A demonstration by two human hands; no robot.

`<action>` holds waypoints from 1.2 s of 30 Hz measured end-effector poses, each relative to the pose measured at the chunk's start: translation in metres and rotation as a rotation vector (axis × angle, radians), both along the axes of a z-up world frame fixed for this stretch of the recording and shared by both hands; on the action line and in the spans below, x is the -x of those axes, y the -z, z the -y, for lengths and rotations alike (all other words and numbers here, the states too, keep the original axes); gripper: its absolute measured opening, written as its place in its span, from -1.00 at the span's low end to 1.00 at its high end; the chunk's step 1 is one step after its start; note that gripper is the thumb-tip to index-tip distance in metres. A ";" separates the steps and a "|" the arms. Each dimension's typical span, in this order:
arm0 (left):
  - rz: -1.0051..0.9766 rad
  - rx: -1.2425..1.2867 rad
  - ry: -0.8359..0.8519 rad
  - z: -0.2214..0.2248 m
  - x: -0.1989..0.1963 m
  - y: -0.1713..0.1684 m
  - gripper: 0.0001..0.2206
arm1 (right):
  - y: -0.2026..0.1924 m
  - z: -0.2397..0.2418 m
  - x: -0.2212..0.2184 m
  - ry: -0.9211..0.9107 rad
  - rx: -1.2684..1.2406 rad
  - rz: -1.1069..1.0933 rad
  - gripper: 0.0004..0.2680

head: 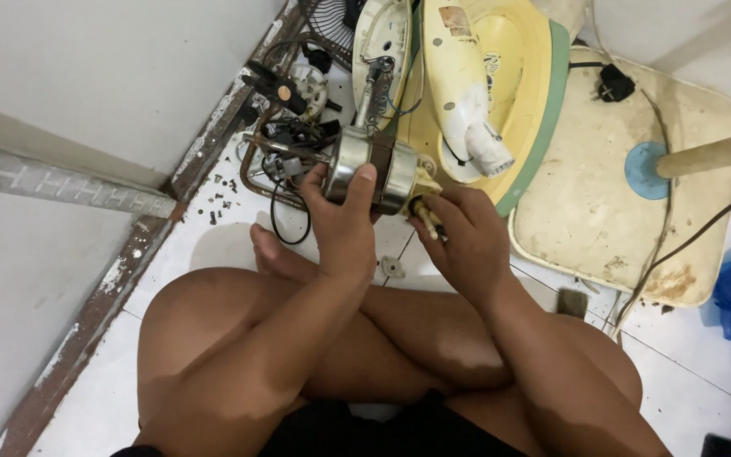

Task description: The person is unscrewing and detaching the motor from a disassembled electric fan.

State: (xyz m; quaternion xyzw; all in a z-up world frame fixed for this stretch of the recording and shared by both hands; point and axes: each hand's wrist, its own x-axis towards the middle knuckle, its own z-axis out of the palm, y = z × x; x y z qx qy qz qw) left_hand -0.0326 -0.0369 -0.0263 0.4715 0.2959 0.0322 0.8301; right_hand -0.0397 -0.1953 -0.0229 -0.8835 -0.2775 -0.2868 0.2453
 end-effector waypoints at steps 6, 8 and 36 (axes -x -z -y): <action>-0.013 0.002 -0.032 0.000 -0.004 0.009 -0.13 | -0.003 -0.002 0.004 0.013 -0.031 0.041 -0.82; -0.014 0.012 -0.029 0.000 -0.004 0.003 -0.14 | -0.001 0.000 0.005 0.029 -0.035 0.038 -0.82; 0.028 -0.076 0.014 -0.001 0.001 -0.009 -0.12 | 0.008 0.002 0.011 0.050 -0.365 -0.210 -0.83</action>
